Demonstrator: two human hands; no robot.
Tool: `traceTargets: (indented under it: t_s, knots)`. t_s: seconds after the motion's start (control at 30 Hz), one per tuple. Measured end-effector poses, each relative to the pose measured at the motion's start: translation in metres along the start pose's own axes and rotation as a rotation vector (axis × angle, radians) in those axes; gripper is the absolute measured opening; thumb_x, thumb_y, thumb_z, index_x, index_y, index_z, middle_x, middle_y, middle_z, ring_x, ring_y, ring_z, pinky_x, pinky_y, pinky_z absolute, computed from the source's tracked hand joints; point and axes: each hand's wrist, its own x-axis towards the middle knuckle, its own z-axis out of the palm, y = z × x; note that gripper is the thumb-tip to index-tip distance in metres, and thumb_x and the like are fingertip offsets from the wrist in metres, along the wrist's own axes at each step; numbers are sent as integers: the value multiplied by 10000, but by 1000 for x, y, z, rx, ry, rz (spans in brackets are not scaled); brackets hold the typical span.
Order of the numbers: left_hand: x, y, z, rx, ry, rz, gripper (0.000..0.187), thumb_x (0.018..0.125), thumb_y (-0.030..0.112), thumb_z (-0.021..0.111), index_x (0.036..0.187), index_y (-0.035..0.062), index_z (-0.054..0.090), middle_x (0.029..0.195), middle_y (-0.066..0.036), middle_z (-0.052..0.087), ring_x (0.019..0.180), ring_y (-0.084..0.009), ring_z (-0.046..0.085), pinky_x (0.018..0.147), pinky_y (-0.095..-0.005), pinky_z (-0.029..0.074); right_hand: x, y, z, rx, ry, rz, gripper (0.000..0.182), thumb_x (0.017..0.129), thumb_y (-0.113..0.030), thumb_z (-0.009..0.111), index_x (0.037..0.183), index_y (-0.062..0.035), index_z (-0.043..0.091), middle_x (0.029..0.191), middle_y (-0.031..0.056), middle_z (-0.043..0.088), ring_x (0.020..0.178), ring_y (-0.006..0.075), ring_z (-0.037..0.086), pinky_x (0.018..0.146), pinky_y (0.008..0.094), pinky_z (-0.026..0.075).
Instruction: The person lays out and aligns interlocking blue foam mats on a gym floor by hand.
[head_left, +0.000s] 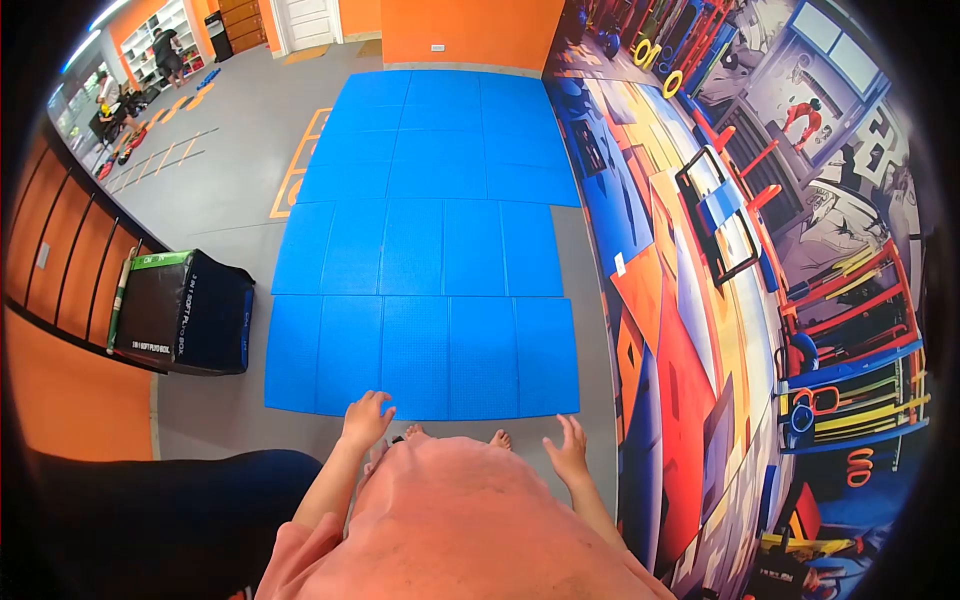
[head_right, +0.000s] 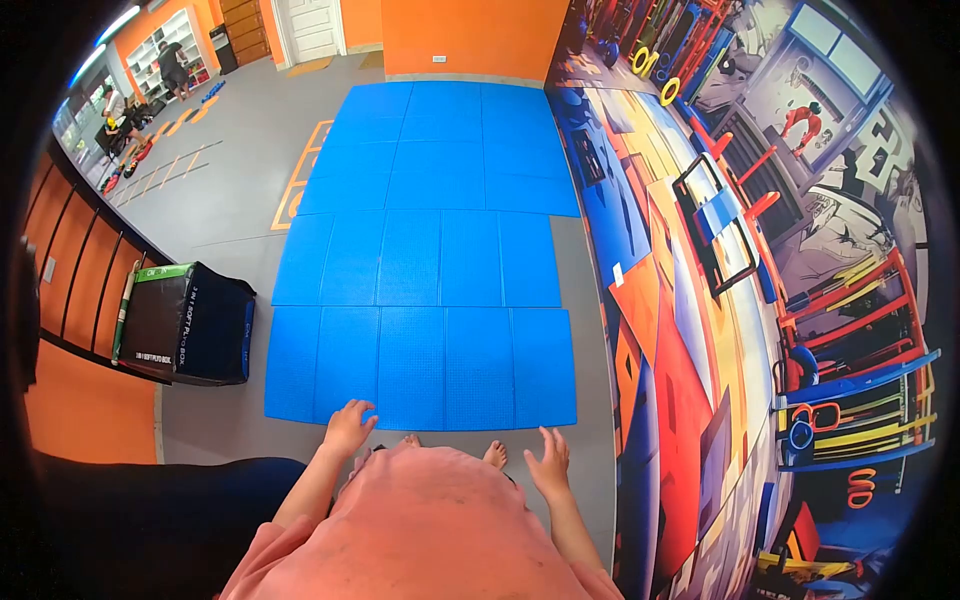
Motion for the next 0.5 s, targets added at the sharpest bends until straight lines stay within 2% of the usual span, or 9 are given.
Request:
traceTargets:
  t_s: [0.13, 0.23, 0.33, 0.5]
  knots:
    - [6, 50, 11, 16, 48, 35, 315, 985, 318, 723, 1221, 109, 710, 1194, -129, 713, 1029, -363, 711, 888, -518, 548, 20, 32, -40, -25, 75, -69, 683, 933, -265, 771, 1549, -113, 515, 1609, 239, 413, 1512, 435, 358, 1247, 538, 309]
    - [4, 78, 25, 17, 78, 20, 325, 986, 325, 719, 1229, 110, 712, 1198, -134, 713, 1021, -367, 714, 893, -514, 553, 40, 55, -60, -1, 62, -90, 675, 934, -261, 769, 1544, -114, 519, 1612, 236, 412, 1515, 432, 355, 1249, 537, 307]
    - [-9, 108, 26, 24, 46, -68, 331, 989, 332, 712, 1236, 112, 713, 1206, -135, 713, 1034, -376, 713, 903, -516, 558, 59, 65, -71, -10, 5, -120, 670, 932, -258, 769, 1537, -113, 521, 1617, 239, 408, 1518, 434, 350, 1252, 539, 303]
    - [-42, 122, 38, 43, 87, -186, 327, 990, 340, 705, 1231, 119, 714, 1210, -128, 713, 1028, -380, 712, 892, -524, 560, 93, 70, -73, 12, -107, -236, 664, 937, -292, 767, 1539, -155, 525, 1639, 232, 385, 1531, 435, 331, 1249, 560, 303]
